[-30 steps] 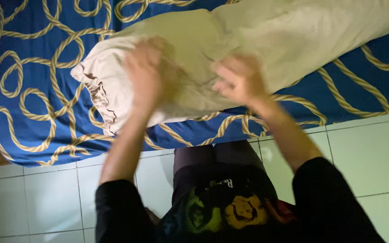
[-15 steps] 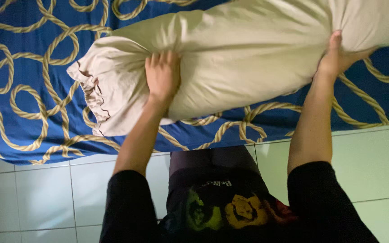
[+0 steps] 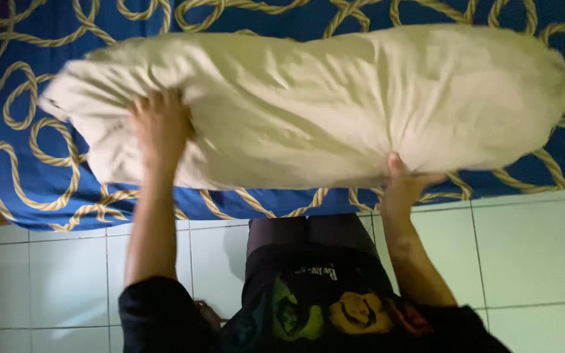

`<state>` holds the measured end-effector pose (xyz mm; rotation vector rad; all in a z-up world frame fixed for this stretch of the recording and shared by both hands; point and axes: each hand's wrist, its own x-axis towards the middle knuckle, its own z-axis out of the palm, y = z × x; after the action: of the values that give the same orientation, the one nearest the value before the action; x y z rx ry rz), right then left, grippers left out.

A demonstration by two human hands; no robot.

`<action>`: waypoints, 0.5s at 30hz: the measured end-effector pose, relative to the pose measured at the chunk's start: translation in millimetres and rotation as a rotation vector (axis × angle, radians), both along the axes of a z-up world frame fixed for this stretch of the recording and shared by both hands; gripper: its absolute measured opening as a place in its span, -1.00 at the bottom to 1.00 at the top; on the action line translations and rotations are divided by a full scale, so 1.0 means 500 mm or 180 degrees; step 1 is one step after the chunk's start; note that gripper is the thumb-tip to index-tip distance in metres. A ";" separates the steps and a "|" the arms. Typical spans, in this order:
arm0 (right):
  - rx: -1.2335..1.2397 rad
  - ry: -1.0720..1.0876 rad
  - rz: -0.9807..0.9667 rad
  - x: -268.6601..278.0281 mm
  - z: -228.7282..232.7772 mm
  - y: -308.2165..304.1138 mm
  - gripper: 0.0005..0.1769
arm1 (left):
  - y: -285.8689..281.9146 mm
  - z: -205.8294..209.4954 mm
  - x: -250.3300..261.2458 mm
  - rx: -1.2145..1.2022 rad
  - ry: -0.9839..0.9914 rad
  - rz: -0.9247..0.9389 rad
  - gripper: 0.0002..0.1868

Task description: The person smooths a blue patterned bedsheet over a mattress, tucks the edges, and arranges two pillows and a folded red-and-yellow patterned cloth on the bed. The person uses both hands to adjust the sheet and position the items.

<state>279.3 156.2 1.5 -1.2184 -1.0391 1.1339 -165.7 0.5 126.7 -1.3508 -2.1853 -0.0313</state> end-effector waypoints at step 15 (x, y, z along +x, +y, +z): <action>0.1700 -0.4438 0.3924 -0.408 0.304 0.355 0.45 | 0.022 -0.300 0.504 0.3763 -0.8540 0.1502 -0.32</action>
<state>75.1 333.7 153.6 -0.7295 -3.1783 0.5229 86.5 11.7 -23.2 -0.5019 0.9625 1.7686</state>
